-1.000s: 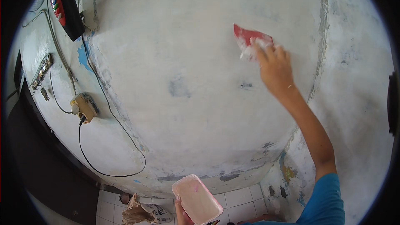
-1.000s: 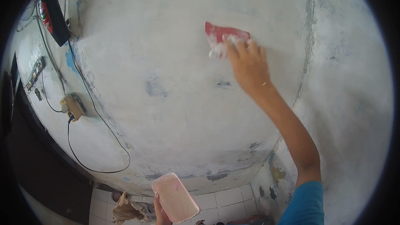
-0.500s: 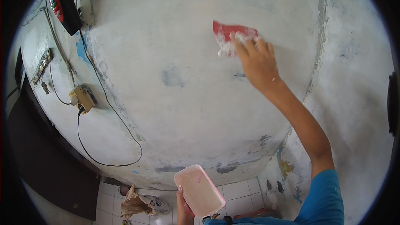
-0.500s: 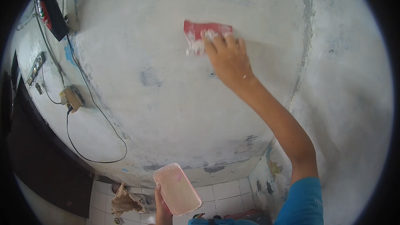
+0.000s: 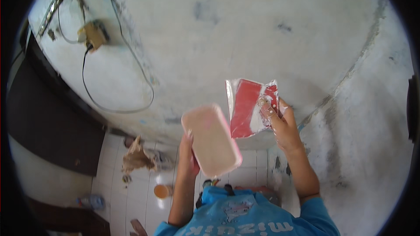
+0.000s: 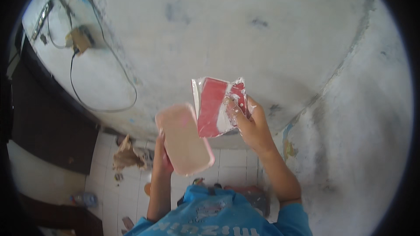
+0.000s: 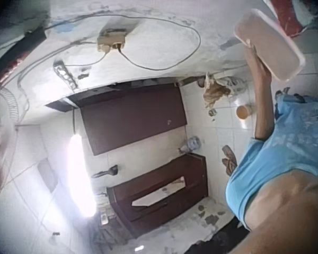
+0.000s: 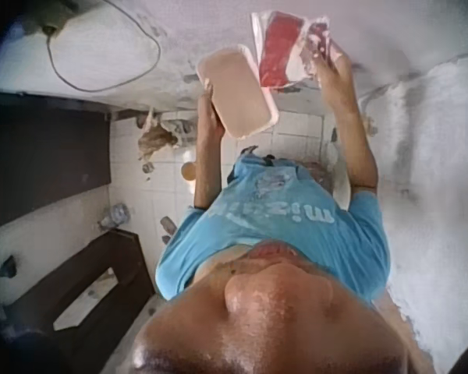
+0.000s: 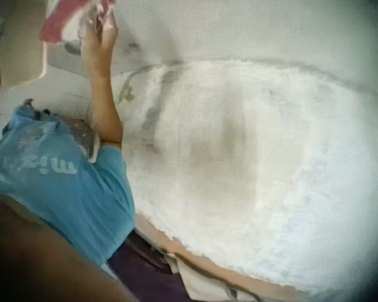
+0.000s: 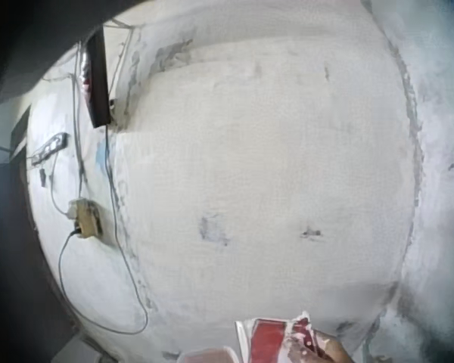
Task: The person applies plaster to the wall and corner using a scraper, repeatedly scooping plaster paste from a plastic container and spreading it across the wall surface.
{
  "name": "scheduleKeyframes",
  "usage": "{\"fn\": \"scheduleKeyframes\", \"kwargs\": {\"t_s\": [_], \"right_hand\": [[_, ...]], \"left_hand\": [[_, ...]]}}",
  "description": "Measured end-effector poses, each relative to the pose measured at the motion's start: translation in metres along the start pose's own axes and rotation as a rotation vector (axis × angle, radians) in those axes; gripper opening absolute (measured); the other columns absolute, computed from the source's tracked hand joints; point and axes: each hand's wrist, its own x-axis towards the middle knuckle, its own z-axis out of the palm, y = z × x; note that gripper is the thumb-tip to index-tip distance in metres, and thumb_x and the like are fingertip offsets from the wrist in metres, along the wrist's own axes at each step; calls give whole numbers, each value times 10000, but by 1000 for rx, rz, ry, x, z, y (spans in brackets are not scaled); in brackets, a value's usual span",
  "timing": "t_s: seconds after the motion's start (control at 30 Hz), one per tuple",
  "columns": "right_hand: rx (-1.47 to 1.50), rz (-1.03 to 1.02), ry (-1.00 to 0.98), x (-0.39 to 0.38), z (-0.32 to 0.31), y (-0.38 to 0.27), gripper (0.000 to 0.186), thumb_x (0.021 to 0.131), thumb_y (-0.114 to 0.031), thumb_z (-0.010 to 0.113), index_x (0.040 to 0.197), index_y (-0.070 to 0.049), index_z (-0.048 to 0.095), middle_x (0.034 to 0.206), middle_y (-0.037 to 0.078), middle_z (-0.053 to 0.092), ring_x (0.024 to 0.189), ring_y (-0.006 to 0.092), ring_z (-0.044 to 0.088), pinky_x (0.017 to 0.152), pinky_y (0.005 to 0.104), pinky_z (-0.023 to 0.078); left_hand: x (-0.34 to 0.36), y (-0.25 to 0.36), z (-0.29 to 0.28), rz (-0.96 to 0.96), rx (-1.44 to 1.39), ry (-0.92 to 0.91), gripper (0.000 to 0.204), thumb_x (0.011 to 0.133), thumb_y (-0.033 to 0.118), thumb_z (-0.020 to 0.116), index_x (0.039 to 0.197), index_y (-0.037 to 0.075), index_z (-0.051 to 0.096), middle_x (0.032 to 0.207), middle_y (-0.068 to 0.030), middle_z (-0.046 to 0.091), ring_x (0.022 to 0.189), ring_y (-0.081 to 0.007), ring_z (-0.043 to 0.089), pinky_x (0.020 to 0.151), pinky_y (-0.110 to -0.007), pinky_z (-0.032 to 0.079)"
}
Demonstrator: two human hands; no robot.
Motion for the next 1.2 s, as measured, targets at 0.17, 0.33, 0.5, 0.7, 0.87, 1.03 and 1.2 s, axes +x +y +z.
{"fn": "scheduleKeyframes", "kwargs": {"t_s": [0.17,0.33,0.5,0.7,0.87,1.03,1.2], "right_hand": [[201,270,41,-35,0,60,262,1002,-140,619,1220,6,624,1052,4,668,926,42,589,816,227,478],[87,227,70,-55,-13,76,254,1005,-146,614,1203,14,625,1010,-10,659,869,31,576,762,213,470],[-313,-114,68,-64,-15,46,188,1007,-154,613,1079,4,685,971,9,681,791,22,543,679,190,434],[-1263,-768,-294,-70,34,44,351,858,-139,669,1184,-236,752,1173,-63,724,1099,197,598,936,379,428],[-1382,-944,-376,-70,50,57,319,865,-167,648,1151,-248,763,1163,-69,725,1070,183,612,945,391,410],[-1321,-779,-415,-67,64,60,340,826,-103,688,1148,-189,758,1133,-44,735,1007,201,631,924,382,411],[-957,-323,-211,-54,108,56,284,865,-54,668,1148,-71,684,1005,89,736,837,268,666,764,382,496]], "left_hand": [[5,9,16,-2,166,16,583,1049,440,445,1432,1,447,1345,-135,590,1201,-217,601,1000,-375,507],[-7,12,7,-7,161,29,599,1003,353,579,1415,-51,418,1326,-150,561,1214,-209,569,1024,-358,468],[-10,21,-13,-78,195,33,586,1009,341,569,1415,-53,419,1303,-157,573,1188,-204,578,1006,-346,475],[-9,40,-40,-170,257,-15,547,1035,399,498,1380,-25,493,1252,-134,621,1114,-185,620,926,-324,523],[-13,86,-55,-192,83,43,515,1060,378,438,1337,-47,526,1236,-141,637,1084,-196,633,917,-342,529],[-16,116,-116,-94,203,44,576,1034,425,496,1352,-55,509,1247,-161,628,1111,-211,629,937,-335,515],[-26,135,-119,-25,485,69,696,973,491,594,1370,-71,486,1246,-184,620,1130,-238,627,961,-349,501]]}}
